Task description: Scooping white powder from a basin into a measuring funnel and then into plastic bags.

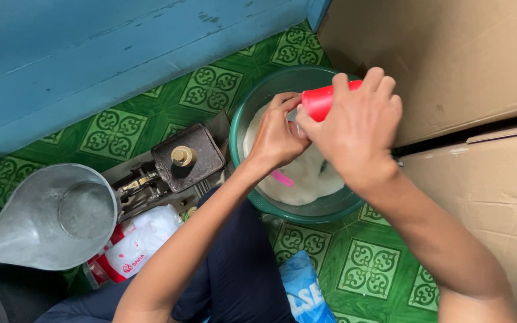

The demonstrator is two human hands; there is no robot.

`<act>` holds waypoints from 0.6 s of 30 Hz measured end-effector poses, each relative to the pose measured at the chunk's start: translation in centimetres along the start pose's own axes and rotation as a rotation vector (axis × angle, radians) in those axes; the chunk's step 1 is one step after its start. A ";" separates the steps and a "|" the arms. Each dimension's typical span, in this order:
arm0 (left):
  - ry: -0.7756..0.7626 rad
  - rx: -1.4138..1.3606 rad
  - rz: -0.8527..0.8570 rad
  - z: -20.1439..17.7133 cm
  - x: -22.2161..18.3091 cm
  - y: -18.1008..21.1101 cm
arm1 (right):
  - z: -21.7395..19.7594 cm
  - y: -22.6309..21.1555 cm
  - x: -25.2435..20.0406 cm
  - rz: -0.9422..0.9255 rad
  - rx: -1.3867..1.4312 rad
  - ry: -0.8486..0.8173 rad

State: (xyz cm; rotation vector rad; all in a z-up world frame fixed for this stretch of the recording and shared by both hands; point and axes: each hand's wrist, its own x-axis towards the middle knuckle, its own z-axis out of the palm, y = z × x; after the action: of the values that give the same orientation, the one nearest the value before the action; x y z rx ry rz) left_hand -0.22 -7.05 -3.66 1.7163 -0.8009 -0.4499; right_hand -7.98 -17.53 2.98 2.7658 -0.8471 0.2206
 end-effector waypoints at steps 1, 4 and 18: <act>-0.003 -0.002 -0.001 -0.1 -0.2 0.0 | -0.8 0.7 0.1 0.002 -0.002 -0.002; 0.001 -0.003 -0.008 -0.4 -0.6 0.1 | -2.6 3.3 0.5 0.073 0.259 -0.181; -0.017 -0.089 -0.139 -2.2 -1.8 0.6 | 23.1 7.8 -1.7 0.251 0.775 -0.443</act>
State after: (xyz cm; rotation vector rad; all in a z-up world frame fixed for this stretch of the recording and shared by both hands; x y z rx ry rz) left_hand -0.21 -4.38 -2.63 1.6935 -0.6660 -0.5864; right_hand -12.10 -29.16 -18.09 3.4850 -1.4833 -0.0473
